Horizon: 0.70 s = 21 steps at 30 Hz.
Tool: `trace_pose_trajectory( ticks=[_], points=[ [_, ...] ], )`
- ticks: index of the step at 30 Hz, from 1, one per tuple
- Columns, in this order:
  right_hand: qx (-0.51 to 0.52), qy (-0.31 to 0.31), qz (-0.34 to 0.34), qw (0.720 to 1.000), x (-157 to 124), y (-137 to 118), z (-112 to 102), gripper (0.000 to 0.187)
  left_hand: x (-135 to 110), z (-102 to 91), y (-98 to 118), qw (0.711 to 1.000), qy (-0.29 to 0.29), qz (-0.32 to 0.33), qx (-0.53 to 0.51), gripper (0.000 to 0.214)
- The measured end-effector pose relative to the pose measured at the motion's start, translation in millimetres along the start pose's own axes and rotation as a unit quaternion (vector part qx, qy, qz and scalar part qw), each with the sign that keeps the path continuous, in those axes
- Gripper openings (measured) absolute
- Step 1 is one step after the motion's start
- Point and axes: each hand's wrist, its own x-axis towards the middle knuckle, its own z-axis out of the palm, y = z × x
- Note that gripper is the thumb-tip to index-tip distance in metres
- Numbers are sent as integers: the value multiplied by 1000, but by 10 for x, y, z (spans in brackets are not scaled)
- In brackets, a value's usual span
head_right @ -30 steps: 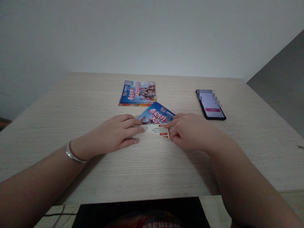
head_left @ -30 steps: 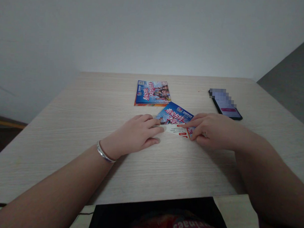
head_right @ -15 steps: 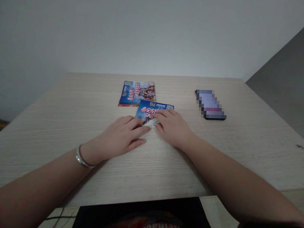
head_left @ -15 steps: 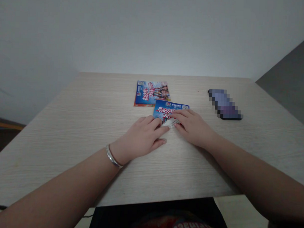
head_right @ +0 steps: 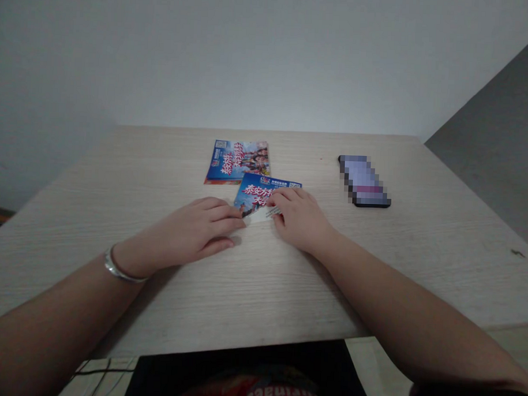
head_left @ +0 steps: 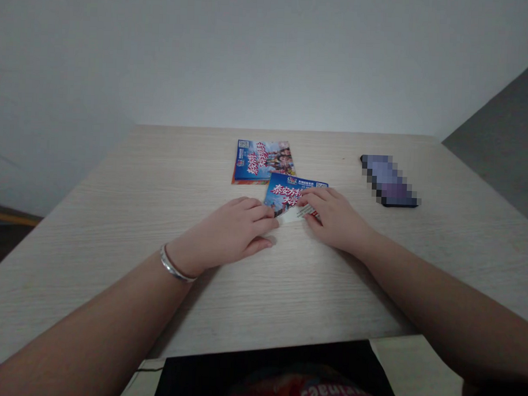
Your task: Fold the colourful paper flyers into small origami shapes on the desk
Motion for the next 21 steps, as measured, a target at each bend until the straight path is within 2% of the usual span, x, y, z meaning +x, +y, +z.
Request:
trace_pose_trajectory(
  ticks=[13, 18, 21],
  points=[
    [16, -8, -3, 1000, -49, 69, -50, 27, -27, -170, -37, 997, 7, -10, -70, 22],
    [44, 13, -17, 999, -50, 137, -31, 31, -52, -121, -121, 995, 5, -18, -93, 21],
    [93, 7, -43, 995, -24, 197, 3, 38, -42, -40, -148, 993, 46, -53, -96, 22]
  ],
)
